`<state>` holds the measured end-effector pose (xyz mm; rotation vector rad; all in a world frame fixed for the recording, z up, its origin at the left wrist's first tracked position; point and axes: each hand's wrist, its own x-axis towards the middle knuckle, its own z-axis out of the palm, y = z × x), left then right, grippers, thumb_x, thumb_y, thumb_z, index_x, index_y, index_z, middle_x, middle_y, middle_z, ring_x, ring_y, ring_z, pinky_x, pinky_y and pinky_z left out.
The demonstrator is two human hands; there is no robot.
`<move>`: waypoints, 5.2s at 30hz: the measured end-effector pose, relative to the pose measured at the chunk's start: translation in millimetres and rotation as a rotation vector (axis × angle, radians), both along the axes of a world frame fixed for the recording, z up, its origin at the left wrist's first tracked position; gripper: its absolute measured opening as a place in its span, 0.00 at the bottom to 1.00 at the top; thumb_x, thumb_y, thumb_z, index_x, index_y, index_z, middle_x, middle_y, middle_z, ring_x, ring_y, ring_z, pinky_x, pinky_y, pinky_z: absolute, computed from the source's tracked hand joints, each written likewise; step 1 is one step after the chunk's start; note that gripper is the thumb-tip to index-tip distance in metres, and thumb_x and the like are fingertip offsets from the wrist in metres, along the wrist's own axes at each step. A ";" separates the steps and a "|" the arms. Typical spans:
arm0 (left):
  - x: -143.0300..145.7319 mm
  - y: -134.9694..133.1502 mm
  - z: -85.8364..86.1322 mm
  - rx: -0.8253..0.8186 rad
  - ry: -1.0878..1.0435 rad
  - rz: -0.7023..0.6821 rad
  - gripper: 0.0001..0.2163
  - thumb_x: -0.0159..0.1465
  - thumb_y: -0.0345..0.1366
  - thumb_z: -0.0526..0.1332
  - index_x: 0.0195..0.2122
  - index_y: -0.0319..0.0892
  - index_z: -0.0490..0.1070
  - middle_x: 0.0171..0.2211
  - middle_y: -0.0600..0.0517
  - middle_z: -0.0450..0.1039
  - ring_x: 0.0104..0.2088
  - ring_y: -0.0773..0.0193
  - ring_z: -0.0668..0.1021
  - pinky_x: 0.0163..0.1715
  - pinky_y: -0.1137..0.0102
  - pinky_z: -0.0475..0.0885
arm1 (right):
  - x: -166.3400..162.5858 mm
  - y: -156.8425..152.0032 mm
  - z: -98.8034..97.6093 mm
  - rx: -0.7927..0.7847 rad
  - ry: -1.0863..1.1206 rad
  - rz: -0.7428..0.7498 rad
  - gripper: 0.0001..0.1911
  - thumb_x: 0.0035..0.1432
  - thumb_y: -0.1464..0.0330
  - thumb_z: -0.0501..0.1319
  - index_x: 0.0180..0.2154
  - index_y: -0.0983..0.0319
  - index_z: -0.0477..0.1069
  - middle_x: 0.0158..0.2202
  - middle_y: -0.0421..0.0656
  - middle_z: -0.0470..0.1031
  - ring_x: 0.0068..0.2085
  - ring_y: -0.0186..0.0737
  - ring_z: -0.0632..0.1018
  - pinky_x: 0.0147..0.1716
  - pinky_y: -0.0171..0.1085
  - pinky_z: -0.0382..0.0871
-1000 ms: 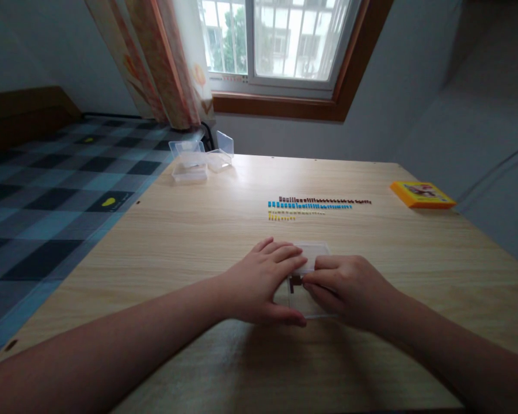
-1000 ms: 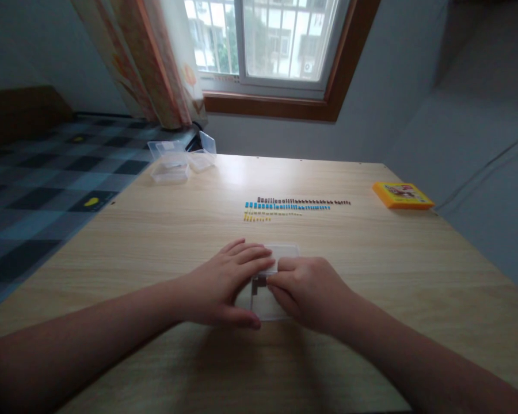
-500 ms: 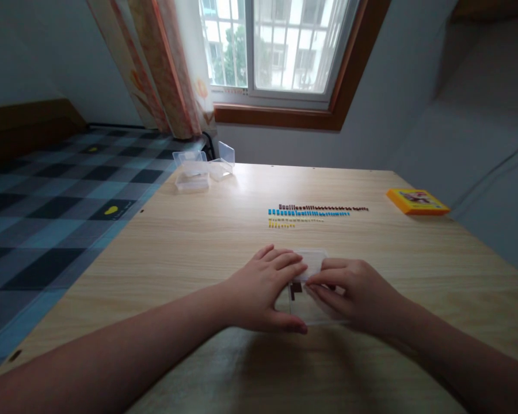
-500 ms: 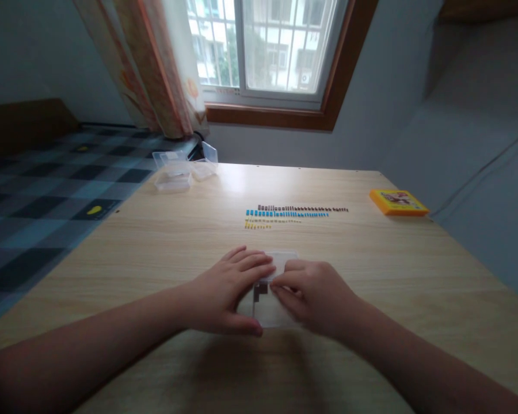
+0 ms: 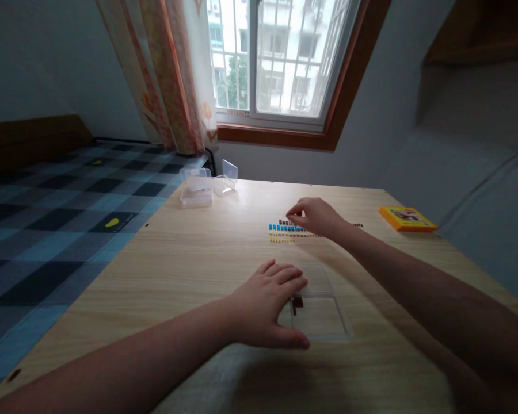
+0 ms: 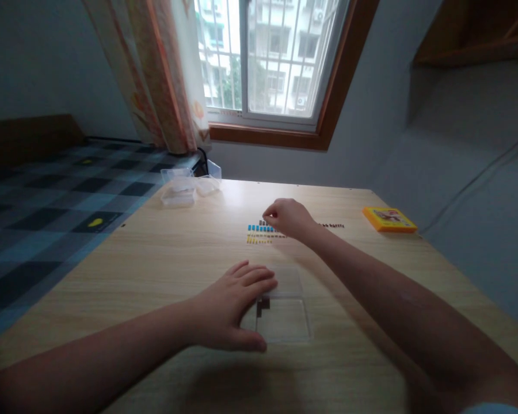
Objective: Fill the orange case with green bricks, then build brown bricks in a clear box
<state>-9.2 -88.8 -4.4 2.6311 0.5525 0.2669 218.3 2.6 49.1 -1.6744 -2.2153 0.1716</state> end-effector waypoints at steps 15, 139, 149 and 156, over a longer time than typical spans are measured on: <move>-0.3 -1.2 -5.1 0.013 -0.045 -0.002 0.41 0.59 0.64 0.63 0.67 0.44 0.64 0.68 0.40 0.64 0.68 0.42 0.65 0.71 0.43 0.47 | -19.4 65.7 -32.3 -0.171 -0.045 -0.160 0.12 0.60 0.63 0.67 0.42 0.60 0.85 0.40 0.46 0.84 0.37 0.37 0.78 0.34 0.32 0.64; 3.5 -0.3 2.2 0.025 0.014 -0.008 0.42 0.59 0.65 0.62 0.66 0.41 0.65 0.67 0.37 0.64 0.68 0.40 0.65 0.70 0.42 0.49 | 14.3 -162.4 -34.3 -0.054 -0.026 0.471 0.18 0.72 0.67 0.54 0.30 0.61 0.75 0.30 0.42 0.72 0.31 0.36 0.69 0.33 0.38 0.58; 3.8 -0.5 2.7 0.027 0.033 -0.004 0.42 0.60 0.66 0.61 0.67 0.41 0.65 0.68 0.37 0.63 0.68 0.41 0.65 0.70 0.43 0.49 | 16.7 -160.3 -36.6 -0.043 0.030 0.481 0.17 0.70 0.69 0.55 0.27 0.62 0.73 0.28 0.41 0.70 0.30 0.35 0.68 0.32 0.36 0.57; 2.7 -0.8 2.8 0.020 0.016 -0.005 0.41 0.59 0.65 0.62 0.67 0.42 0.65 0.68 0.38 0.64 0.68 0.40 0.65 0.70 0.43 0.49 | 17.3 -160.6 -36.2 -0.011 0.124 0.485 0.16 0.68 0.71 0.56 0.27 0.63 0.74 0.27 0.41 0.70 0.29 0.34 0.69 0.29 0.35 0.59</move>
